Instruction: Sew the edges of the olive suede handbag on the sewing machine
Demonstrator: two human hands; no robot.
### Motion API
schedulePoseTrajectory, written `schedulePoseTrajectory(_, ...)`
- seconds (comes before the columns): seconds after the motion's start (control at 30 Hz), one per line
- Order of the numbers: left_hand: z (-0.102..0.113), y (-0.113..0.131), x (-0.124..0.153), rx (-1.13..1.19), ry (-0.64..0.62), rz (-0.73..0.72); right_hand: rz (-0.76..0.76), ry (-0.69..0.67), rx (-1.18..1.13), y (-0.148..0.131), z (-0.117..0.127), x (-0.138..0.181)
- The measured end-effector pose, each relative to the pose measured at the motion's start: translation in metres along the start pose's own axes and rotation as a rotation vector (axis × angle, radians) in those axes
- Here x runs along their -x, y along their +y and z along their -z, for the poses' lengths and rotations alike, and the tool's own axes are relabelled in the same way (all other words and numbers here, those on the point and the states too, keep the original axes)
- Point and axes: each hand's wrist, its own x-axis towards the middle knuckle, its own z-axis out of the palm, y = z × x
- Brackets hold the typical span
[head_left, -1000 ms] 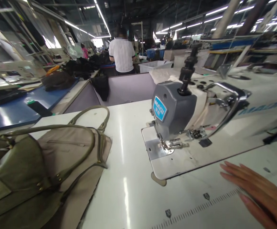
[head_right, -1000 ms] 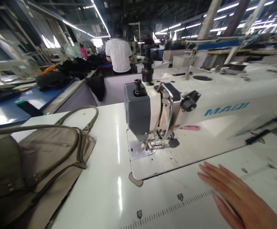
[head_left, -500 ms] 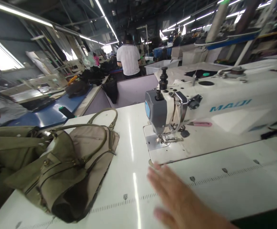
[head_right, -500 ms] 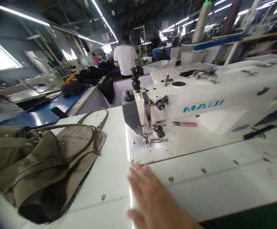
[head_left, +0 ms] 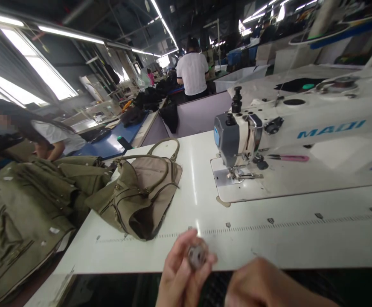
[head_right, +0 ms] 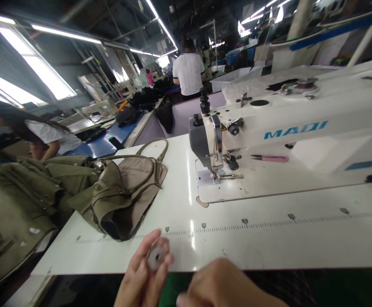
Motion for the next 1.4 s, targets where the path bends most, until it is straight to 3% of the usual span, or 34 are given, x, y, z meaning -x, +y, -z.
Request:
schedulePoseTrajectory(0.13,-0.045,-0.015,-0.047,0.032,-0.250,-0.206,-0.266,0.601,-0.166,-0.009,0.035,0.017)
schedulePoseTrajectory(0.2,-0.064,-0.025,-0.059,0.006,-0.296,-0.291,-0.324,0.742,-0.256,-0.007,0.045,0.022)
schedulePoseTrajectory(0.3,-0.077,-0.037,-0.060,-0.119,-0.266,-0.418,-0.323,0.717,-0.402,-0.005,0.041,0.023)
schedulePoseTrajectory(0.4,-0.077,-0.042,-0.052,-0.292,-0.232,-0.526,-0.249,0.648,-0.533,-0.004,0.030,0.017)
schedulePoseTrajectory(0.6,-0.066,-0.041,-0.048,-0.503,-0.204,-0.635,-0.242,0.625,-0.470,-0.007,0.029,0.010)
schedulePoseTrajectory(0.8,-0.058,-0.039,-0.047,-0.704,-0.255,-0.722,-0.285,0.630,-0.612,-0.010,0.031,0.010)
schedulePoseTrajectory(0.9,-0.054,-0.034,-0.046,-0.800,-0.316,-0.815,-0.324,0.552,-0.714,-0.011,0.034,0.010)
schedulePoseTrajectory(1.1,-0.043,-0.031,-0.046,-0.774,-0.283,-0.771,-0.424,0.438,-0.820,-0.006,0.034,0.017)
schedulePoseTrajectory(1.23,-0.037,-0.029,-0.049,-0.512,-0.241,-0.641,-0.440,0.581,-0.634,-0.006,0.025,0.024)
schedulePoseTrajectory(1.4,-0.038,-0.020,-0.045,-0.143,-0.251,-0.468,-0.304,0.964,-0.247,-0.005,0.016,0.030)
